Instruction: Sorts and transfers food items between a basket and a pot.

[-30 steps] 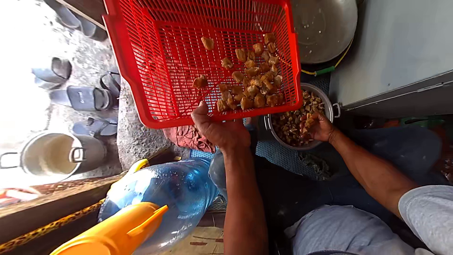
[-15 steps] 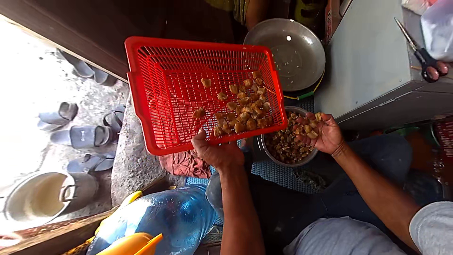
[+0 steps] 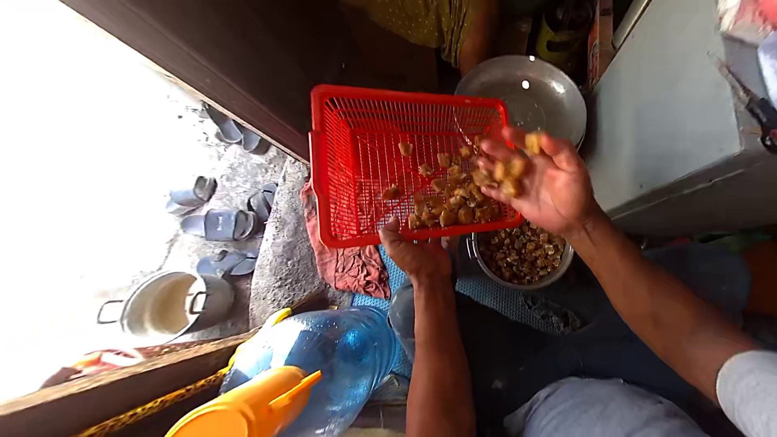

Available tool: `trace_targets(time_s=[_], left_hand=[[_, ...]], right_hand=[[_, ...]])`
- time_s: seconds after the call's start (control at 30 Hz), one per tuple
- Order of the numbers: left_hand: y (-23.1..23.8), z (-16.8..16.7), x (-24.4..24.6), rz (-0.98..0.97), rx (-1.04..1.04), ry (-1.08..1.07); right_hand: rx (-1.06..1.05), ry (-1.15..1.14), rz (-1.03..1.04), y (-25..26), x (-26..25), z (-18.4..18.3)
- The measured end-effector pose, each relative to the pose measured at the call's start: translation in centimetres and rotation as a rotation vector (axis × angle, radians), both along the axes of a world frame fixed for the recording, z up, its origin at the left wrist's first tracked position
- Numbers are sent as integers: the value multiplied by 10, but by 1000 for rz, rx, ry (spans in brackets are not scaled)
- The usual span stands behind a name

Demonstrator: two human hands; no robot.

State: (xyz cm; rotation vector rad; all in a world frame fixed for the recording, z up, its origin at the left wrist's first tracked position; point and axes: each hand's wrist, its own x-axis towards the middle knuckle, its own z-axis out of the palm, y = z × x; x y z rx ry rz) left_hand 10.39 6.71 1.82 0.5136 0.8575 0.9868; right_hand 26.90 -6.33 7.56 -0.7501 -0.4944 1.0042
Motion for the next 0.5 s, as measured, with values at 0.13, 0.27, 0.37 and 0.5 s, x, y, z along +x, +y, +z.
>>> trace_targets(time_s=[0.13, 0.27, 0.37, 0.5], left_hand=[[2, -7, -3, -44, 34, -18], [5, -5, -5, 6, 27, -26], [8, -2, -7, 23, 89, -66], [14, -7, -9, -2, 126, -120]], right_hand=[[-131, -434, 17, 30, 0, 23], [-103, -361, -58, -17, 18, 8], [-407, -245, -109, -77, 34, -64], [-980, -84, -176, -117, 50, -185]])
